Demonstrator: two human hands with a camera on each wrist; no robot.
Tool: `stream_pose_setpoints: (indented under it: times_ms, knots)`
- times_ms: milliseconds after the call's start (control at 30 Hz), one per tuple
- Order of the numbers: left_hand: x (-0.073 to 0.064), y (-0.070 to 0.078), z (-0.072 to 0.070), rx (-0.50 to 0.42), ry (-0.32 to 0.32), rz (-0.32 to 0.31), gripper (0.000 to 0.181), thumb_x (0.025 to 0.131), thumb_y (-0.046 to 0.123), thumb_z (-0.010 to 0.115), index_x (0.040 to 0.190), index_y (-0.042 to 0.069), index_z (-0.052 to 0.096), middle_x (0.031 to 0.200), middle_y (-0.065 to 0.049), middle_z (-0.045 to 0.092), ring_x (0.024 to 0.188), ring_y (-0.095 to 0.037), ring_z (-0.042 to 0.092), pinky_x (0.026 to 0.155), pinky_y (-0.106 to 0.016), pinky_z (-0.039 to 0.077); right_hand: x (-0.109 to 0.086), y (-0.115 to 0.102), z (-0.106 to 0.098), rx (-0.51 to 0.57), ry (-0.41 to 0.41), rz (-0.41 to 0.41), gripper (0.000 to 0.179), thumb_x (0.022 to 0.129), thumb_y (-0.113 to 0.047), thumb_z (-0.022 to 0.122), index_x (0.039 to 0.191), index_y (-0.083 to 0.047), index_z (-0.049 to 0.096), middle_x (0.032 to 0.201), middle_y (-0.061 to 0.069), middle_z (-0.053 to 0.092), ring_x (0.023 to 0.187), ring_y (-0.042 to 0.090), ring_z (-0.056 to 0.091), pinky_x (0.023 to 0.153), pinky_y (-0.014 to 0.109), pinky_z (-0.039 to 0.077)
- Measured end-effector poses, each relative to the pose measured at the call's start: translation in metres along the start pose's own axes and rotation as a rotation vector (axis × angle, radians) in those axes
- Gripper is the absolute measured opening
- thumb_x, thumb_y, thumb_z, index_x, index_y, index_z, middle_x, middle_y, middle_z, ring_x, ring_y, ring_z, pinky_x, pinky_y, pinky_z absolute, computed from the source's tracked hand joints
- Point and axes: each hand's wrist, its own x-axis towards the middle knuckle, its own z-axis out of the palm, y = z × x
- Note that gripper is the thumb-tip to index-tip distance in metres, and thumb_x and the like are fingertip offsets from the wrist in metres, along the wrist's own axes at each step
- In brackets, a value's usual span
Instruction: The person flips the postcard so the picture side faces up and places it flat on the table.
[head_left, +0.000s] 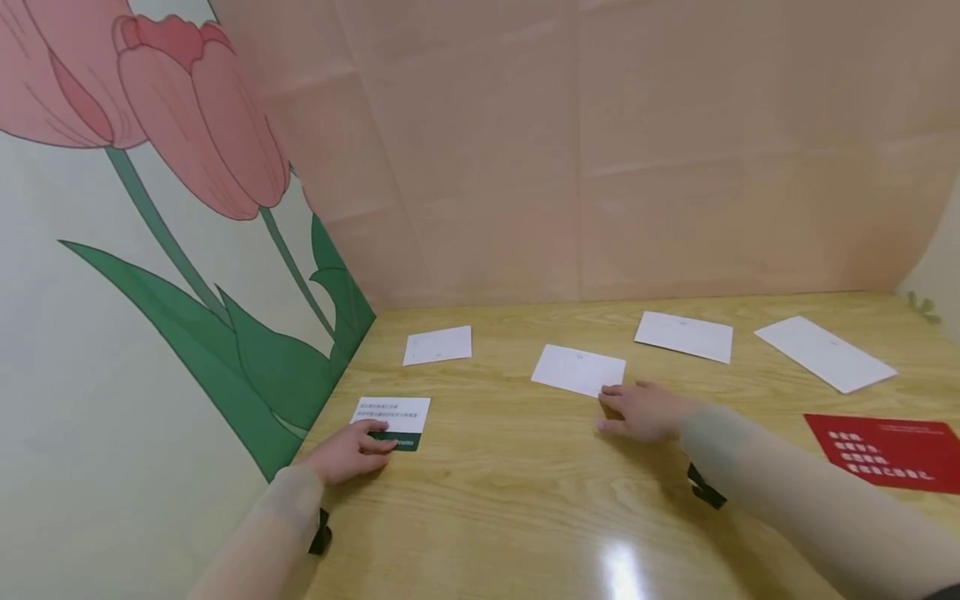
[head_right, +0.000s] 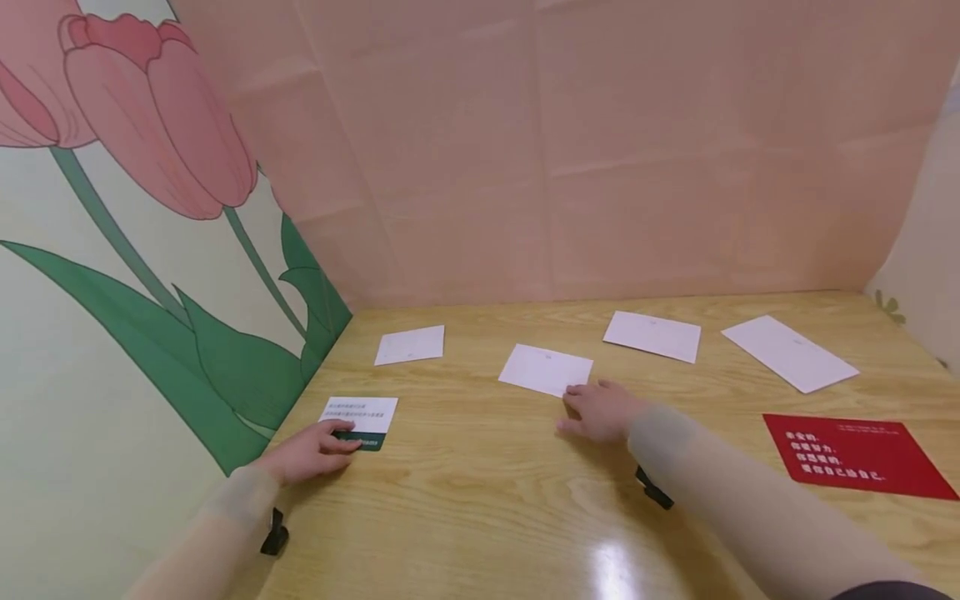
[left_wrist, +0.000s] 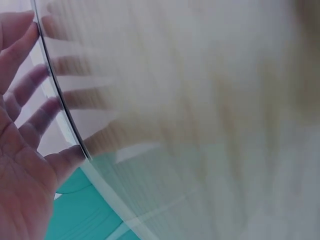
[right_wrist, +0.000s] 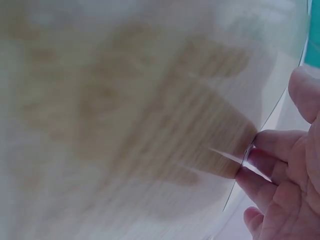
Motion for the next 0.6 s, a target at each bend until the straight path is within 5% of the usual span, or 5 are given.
stream_pose_setpoints:
  times_ms: [600]
  knots:
    - [-0.004, -0.001, -0.005, -0.059, 0.022, 0.010, 0.027, 0.085, 0.025, 0.072, 0.111, 0.020, 0.075, 0.132, -0.006, 0.051, 0.127, -0.033, 0.042, 0.107, -0.052, 0.029, -0.080, -0.012, 0.024, 0.004, 0.065, -0.136, 0.073, 0.093, -0.061, 0.045, 0.139, -0.005, 0.051, 0.145, 0.012, 0.046, 0.129, 0.038, 0.045, 0.104, 0.060, 0.029]
